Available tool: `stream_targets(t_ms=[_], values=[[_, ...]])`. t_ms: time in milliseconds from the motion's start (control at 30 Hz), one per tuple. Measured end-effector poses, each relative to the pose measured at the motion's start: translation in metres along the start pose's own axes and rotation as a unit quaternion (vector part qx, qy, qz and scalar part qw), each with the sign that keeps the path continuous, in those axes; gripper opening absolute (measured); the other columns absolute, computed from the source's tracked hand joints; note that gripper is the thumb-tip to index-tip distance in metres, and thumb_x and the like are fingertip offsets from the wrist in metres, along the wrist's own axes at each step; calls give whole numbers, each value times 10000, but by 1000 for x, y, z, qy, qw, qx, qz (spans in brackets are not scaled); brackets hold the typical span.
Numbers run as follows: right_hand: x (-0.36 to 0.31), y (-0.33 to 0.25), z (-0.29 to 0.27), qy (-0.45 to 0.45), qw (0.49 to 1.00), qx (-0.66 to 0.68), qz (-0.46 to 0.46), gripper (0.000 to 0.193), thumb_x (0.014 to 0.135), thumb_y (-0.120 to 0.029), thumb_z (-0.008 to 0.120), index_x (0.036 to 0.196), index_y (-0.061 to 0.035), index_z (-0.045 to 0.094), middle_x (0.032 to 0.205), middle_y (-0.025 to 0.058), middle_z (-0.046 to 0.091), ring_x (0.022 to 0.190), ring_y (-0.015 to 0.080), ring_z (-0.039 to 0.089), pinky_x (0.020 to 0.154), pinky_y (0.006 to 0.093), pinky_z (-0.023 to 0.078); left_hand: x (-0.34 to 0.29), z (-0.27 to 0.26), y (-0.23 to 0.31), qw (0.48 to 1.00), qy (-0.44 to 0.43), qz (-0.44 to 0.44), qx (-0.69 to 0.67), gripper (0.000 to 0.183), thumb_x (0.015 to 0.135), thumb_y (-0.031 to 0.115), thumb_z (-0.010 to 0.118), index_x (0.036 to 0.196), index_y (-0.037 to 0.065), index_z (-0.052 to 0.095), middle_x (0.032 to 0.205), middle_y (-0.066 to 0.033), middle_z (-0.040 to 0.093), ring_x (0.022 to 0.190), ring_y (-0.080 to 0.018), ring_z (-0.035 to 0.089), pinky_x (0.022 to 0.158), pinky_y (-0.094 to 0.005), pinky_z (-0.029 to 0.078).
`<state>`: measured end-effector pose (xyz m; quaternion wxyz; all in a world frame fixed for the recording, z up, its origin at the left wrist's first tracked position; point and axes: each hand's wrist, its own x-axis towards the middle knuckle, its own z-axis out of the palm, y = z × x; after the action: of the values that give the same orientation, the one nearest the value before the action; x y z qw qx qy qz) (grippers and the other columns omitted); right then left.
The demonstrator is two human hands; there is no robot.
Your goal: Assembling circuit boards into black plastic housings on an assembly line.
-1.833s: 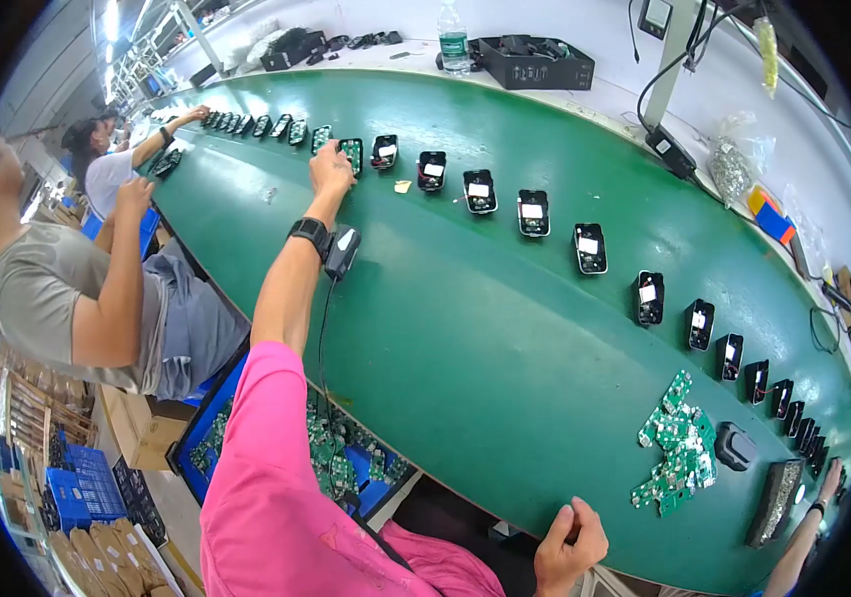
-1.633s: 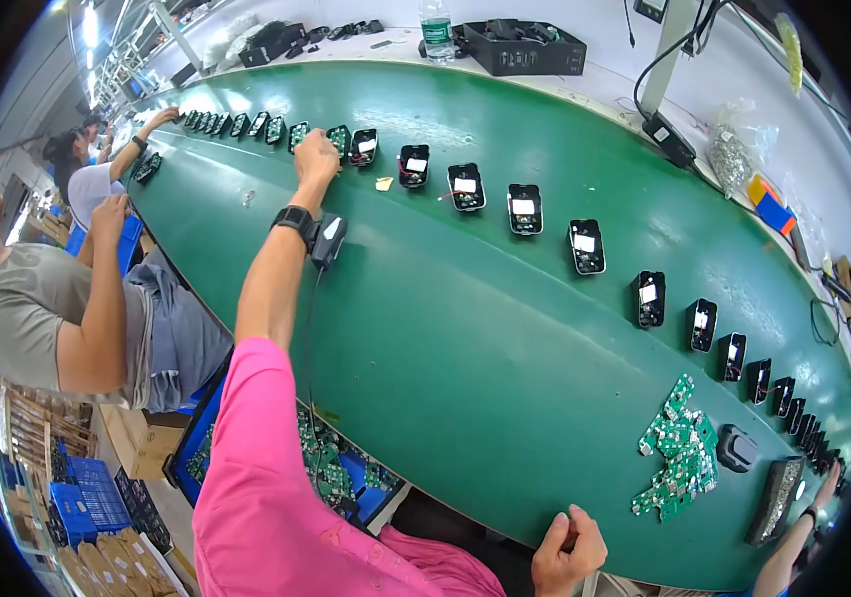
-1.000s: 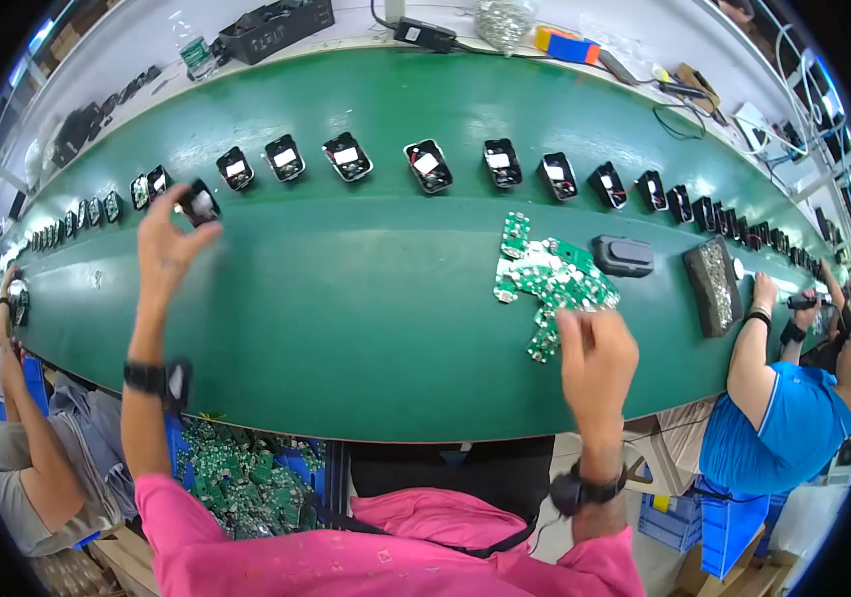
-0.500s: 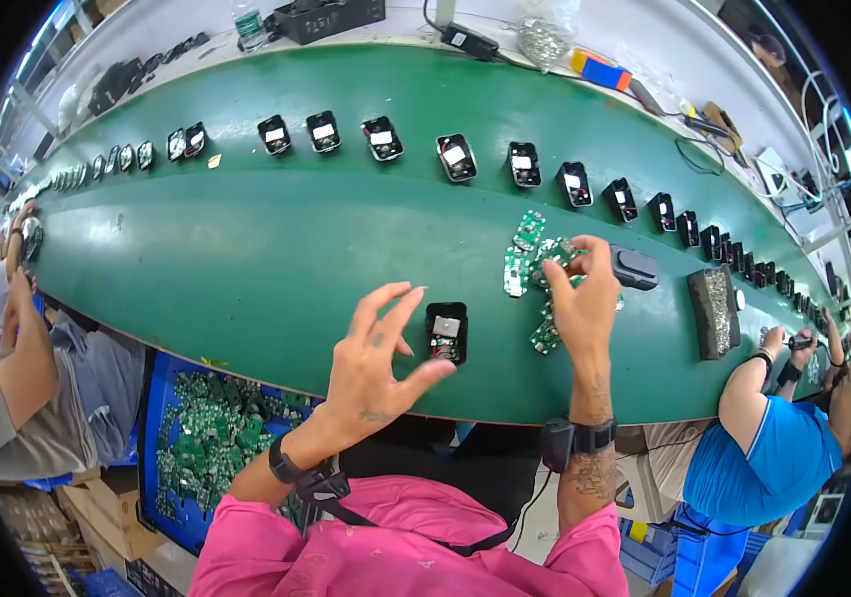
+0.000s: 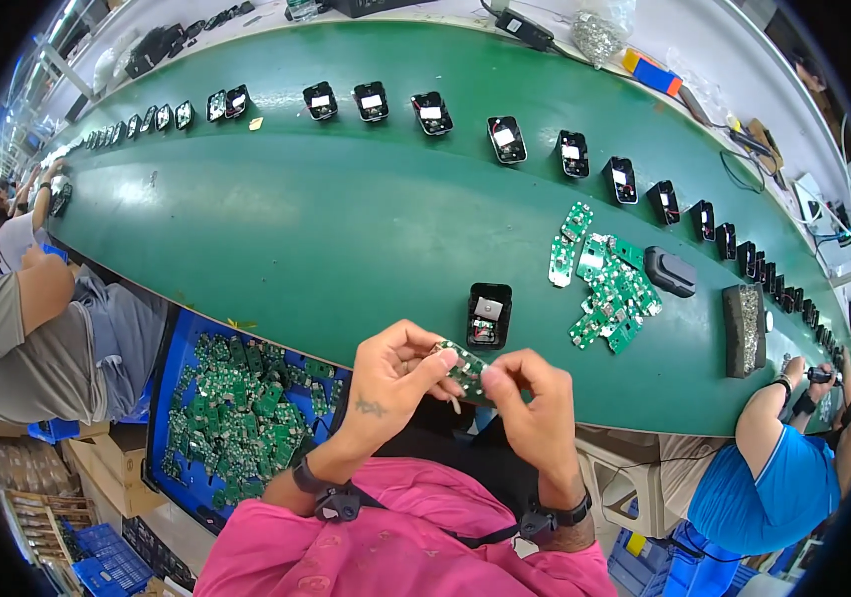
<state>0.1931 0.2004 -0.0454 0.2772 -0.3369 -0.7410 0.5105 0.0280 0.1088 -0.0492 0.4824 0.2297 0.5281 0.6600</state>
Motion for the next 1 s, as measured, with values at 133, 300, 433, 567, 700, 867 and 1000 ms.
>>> stream_targets(t_ms=[133, 300, 433, 567, 700, 867, 1000], values=[[15, -5, 3, 88, 985, 124, 81, 168, 970, -134, 648, 869, 0, 640, 676, -23, 597, 587, 25, 514, 512, 201, 370, 9, 6, 0, 998, 4, 12, 59, 148, 963, 103, 655, 928, -37, 619, 803, -113, 695, 626, -138, 674, 543, -223, 524], [38, -2, 0, 72, 987, 99, 100, 217, 962, -149, 656, 803, -3, 637, 632, -27, 581, 539, 21, 485, 482, 200, 336, 18, -2, -1, 996, 10, 22, 89, 185, 968, 142, 651, 891, -25, 628, 763, -86, 679, 563, -93, 612, 509, -215, 480], [46, 5, -9, 32, 987, 94, 125, 231, 950, -136, 661, 763, -5, 628, 622, -24, 581, 541, 22, 493, 476, 206, 335, 18, -10, 0, 995, 32, 37, 90, 186, 981, 127, 612, 860, -13, 622, 737, -91, 666, 532, -89, 583, 486, -208, 457], [47, 9, -12, 2, 988, 76, 138, 226, 941, -136, 666, 763, -3, 626, 622, -27, 578, 544, 25, 503, 476, 210, 342, 18, -11, -4, 995, 34, 37, 84, 181, 981, 132, 608, 880, -18, 625, 740, -87, 661, 550, -96, 591, 513, -212, 476], [44, 10, -21, -31, 989, 63, 132, 224, 936, -137, 669, 761, -4, 624, 624, -28, 581, 544, 27, 505, 480, 210, 350, 21, -12, -6, 995, 37, 36, 85, 182, 981, 140, 608, 901, -22, 630, 748, -87, 662, 559, -99, 595, 526, -214, 485], [46, 10, -24, -38, 989, 53, 133, 226, 936, -146, 672, 770, 3, 631, 626, -25, 582, 550, 29, 514, 485, 213, 361, 26, -11, -8, 995, 39, 36, 79, 174, 964, 141, 630, 901, -21, 631, 746, -63, 658, 564, -79, 593, 519, -218, 473], [49, 13, -24, -37, 991, 29, 125, 235, 937, -153, 679, 779, 14, 630, 620, -25, 575, 554, 27, 501, 489, 218, 359, 28, -10, -9, 995, 33, 34, 92, 179, 949, 129, 645, 1026, -32, 629, 877, -80, 678, 596, -76, 606, 527, -224, 479]])
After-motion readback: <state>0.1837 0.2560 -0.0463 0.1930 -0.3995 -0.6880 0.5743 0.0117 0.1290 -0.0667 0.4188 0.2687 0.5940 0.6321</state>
